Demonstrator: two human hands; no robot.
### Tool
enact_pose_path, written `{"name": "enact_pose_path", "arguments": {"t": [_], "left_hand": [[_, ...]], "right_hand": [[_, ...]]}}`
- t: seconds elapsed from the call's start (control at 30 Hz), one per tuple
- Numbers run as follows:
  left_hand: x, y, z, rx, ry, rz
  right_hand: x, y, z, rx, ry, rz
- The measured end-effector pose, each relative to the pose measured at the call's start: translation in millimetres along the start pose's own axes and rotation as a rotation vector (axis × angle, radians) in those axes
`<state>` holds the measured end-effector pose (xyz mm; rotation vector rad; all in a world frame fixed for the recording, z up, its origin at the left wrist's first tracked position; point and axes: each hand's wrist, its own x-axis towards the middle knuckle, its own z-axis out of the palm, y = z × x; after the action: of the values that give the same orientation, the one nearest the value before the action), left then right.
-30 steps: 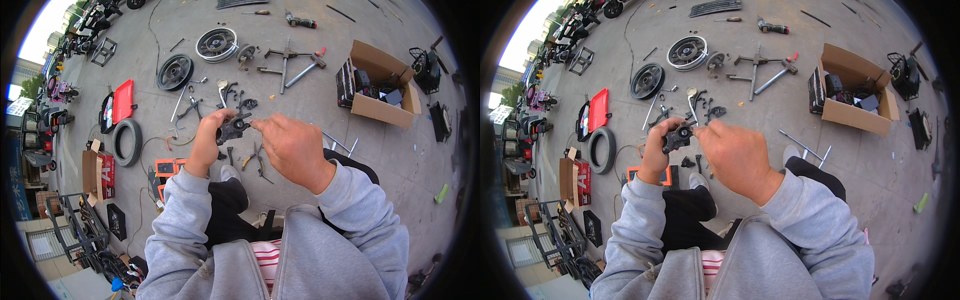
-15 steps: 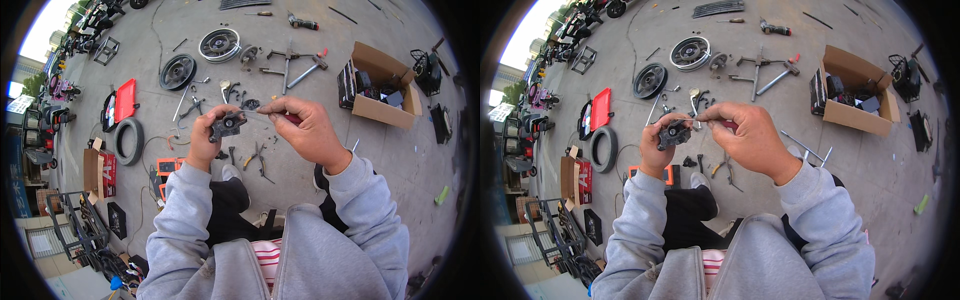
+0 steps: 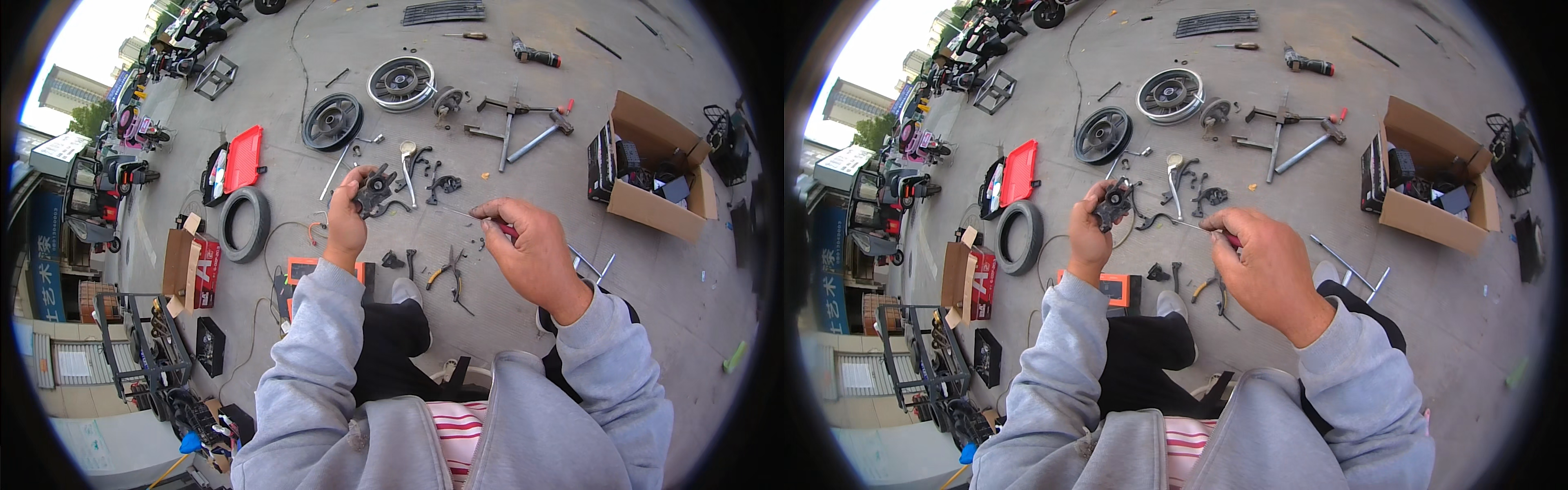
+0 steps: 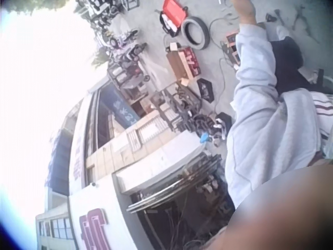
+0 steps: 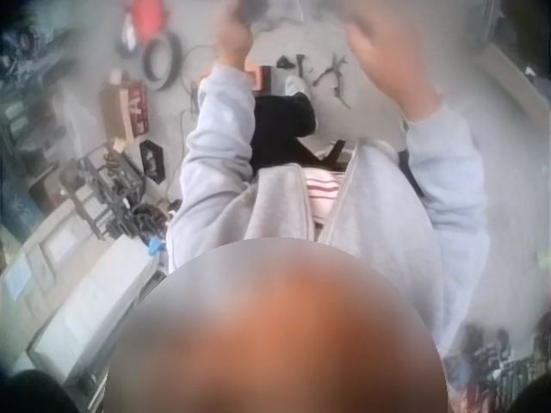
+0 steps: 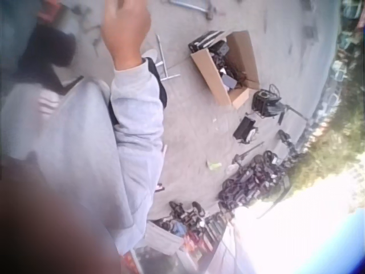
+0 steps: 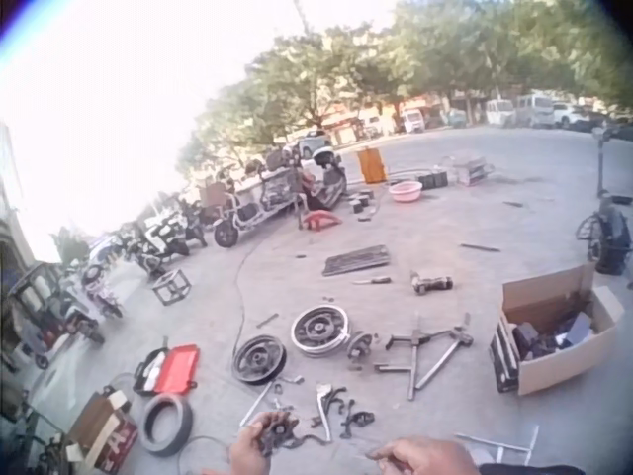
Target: The person disassembles a small mechanical component using pliers and a screwdriver, removes a pin, and applies lubricant to the part. They then handle a cylindrical filter-like object and place it aside.
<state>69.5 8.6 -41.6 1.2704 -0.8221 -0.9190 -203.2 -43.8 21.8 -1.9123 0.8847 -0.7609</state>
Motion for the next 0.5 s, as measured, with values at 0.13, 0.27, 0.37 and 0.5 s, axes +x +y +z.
{"name": "enact_pose_path", "arguments": {"t": [0.13,0.27,0.37,0.5], "left_hand": [[5,-5,-14,0.03,0.051,0.018],[6,-6,-20,0.032,0.08,0.029],[6,-4,-23,0.007,0.083,0.028],[6,-3,-26,0.005,0.068,0.025]], "right_hand": [[-4,-1,-1,-0.122,-0.064,-0.019],[-9,4,-1,-0.359,-0.198,-0.036],[-11,8,1,-0.534,-0.316,-0.05],[-13,10,2,-0.582,-0.359,-0.07]]}}
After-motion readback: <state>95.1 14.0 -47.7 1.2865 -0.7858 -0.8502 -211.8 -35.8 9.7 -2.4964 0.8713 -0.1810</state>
